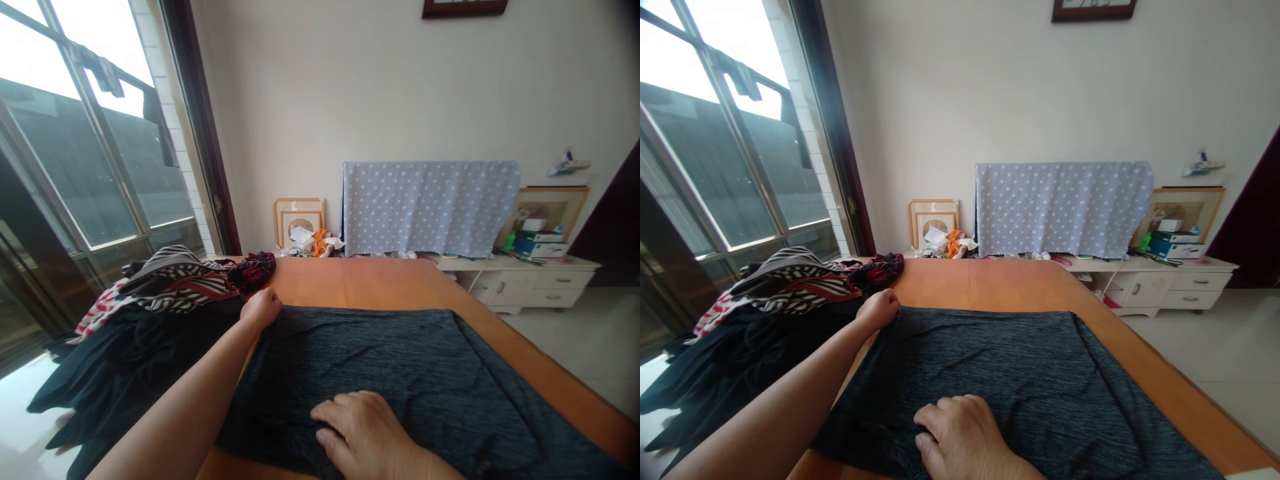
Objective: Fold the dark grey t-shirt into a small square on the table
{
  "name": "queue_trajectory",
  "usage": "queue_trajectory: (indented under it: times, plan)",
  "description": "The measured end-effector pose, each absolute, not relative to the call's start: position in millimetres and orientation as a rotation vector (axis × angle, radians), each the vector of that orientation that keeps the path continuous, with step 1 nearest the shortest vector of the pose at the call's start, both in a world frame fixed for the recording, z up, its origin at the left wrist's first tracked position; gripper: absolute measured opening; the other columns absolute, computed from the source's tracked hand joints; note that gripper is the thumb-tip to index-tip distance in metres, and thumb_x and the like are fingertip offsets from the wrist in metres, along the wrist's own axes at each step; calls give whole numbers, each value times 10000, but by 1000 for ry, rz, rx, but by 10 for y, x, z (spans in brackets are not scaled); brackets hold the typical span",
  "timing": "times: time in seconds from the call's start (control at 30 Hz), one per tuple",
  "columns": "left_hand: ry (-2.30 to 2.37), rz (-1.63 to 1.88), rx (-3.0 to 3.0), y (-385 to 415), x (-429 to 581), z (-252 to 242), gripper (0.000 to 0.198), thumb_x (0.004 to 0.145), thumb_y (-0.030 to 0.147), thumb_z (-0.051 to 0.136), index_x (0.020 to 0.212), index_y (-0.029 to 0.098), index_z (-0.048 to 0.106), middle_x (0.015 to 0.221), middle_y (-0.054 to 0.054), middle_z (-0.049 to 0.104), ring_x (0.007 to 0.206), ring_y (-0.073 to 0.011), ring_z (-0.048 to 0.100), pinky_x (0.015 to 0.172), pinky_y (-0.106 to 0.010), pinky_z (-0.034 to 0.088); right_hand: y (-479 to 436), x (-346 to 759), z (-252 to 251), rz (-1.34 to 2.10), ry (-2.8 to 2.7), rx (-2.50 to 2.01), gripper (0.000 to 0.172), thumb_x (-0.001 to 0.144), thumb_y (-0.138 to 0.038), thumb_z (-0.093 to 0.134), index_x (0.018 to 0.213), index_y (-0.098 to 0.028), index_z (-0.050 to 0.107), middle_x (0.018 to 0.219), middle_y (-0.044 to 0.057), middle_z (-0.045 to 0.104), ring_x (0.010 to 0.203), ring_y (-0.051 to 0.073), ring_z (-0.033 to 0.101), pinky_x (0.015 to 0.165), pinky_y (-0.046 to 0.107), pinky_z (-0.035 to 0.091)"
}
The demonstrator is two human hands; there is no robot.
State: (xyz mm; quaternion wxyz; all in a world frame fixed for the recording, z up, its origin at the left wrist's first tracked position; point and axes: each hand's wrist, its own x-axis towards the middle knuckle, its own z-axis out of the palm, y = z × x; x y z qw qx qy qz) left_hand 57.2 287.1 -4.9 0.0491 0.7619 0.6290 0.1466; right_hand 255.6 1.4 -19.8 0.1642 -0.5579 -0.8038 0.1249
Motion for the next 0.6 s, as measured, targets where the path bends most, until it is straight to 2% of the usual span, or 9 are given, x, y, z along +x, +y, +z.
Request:
queue_trajectory:
  times: [0.1, 0.17, 0.3, 0.43, 0.6]
  plan:
    - [1954, 355, 2238, 2875, 551, -57, 380, 801, 594, 542, 812, 242, 686, 927, -75, 734, 862, -265, 670, 685, -313, 453, 9, 2548, -194, 345, -2291, -1590, 276, 904, -387, 540, 1130, -359, 694, 915, -9, 727, 845, 191, 667, 770, 280, 424]
    - [1965, 325, 2208, 2867, 561, -83, 428, 753, 655, 576, 790, 245, 689, 918, -73, 743, 861, -272, 674, 690, -317, 454, 7, 2546, -195, 334, -2297, -1594, 280, 899, -389, 544, 1135, -365, 694, 910, -8, 724, 838, 191, 665, 762, 280, 423]
    - [1990, 323, 2187, 2851, 606, -149, 336, 770, 579, 588, 805, 260, 685, 953, -56, 755, 915, -264, 671, 744, -317, 450, 4, 2571, -207, 302, -2346, -1556, 298, 899, -405, 542, 1158, -395, 690, 874, -4, 708, 785, 181, 651, 713, 274, 407]
    - [2016, 335, 2182, 2854, 617, -174, 344, 813, 572, 528, 813, 260, 673, 986, -68, 751, 953, -281, 661, 781, -350, 447, -3, 2611, -203, 306, -2400, -1491, 289, 901, -387, 535, 1136, -422, 700, 823, -13, 690, 732, 155, 628, 687, 266, 386]
    - [2023, 377, 2238, 2764, 640, -135, 300, 844, 508, 512, 872, 252, 666, 986, -77, 739, 967, -302, 650, 848, -418, 434, -41, 2578, -122, 340, -2367, -1506, 285, 885, -406, 563, 1131, -398, 708, 859, -7, 681, 782, 168, 626, 752, 283, 407]
